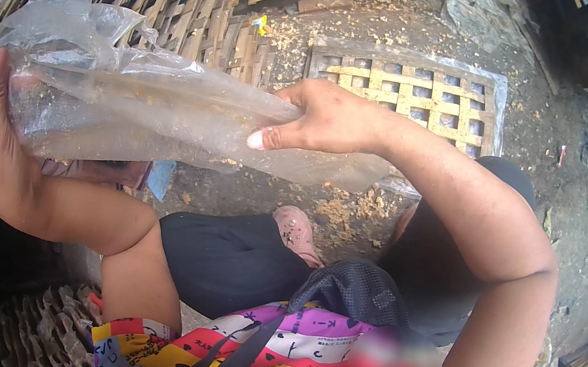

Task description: The person picks up a wooden lattice tray, places it into a clear plastic bag, and then sets the bagged tray aside. This process is repeated with additional trays from a nearby stack.

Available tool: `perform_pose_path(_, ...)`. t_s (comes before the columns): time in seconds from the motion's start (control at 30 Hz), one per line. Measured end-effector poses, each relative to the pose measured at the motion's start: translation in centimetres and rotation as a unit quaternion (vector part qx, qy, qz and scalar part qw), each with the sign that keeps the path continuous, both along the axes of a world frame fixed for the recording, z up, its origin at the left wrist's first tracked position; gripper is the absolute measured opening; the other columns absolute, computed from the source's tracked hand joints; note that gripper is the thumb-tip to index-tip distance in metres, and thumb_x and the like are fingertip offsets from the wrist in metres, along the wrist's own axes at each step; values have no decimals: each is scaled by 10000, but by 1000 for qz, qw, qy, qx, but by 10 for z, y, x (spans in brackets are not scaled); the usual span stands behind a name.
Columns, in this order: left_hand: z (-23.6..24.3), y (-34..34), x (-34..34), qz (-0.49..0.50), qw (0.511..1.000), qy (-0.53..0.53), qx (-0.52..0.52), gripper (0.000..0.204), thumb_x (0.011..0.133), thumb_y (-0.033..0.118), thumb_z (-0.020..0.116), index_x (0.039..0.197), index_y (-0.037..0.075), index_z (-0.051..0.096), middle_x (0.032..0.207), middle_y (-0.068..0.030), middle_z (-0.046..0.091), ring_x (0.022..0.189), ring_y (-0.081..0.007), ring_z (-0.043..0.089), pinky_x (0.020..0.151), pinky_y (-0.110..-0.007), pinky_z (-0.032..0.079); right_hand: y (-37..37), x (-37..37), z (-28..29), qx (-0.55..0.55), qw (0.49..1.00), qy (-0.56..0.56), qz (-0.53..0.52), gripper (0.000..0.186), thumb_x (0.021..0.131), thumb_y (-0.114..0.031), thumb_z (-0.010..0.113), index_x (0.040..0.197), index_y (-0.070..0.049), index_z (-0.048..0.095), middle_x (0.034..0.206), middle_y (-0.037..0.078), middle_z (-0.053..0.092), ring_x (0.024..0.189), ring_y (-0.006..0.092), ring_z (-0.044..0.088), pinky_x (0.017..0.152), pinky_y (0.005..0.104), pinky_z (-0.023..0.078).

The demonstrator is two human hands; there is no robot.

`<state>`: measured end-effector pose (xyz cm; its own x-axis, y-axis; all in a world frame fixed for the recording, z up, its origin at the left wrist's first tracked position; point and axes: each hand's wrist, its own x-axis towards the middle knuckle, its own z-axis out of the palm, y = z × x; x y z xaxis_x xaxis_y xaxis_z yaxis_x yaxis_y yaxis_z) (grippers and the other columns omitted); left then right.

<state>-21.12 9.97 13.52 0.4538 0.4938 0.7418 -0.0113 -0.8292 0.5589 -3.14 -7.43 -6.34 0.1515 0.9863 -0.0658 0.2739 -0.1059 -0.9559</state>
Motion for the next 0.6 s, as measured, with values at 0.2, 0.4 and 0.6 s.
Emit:
perform_pose_path(0.2,3,5,-8,95,995,-18,16,355,905,184,684,1055,-134,637,909,-206,690,752,-239,701,651,-373,594,10,-6,-13,-54,997,-53,-8,448,797,-329,772,1105,-16,685,950,212,704,932,304,686,840,403,514)
perform_pose_path(0.4,11,1,-18,89,990,-111,16,219,857,76,741,940,-42,576,762,-174,663,666,-200,633,616,-296,545,3,8,-31,-132,969,-185,97,426,769,-207,753,1145,-25,670,998,220,695,975,343,668,871,416,509)
perform_pose_path(0.6,9,-4,-20,31,997,-62,-35,187,900,97,692,898,-40,565,771,-159,643,667,-188,621,633,-324,561,2,-15,-2,72,996,46,38,380,809,-314,753,1083,-56,696,981,169,714,924,307,691,835,399,529)
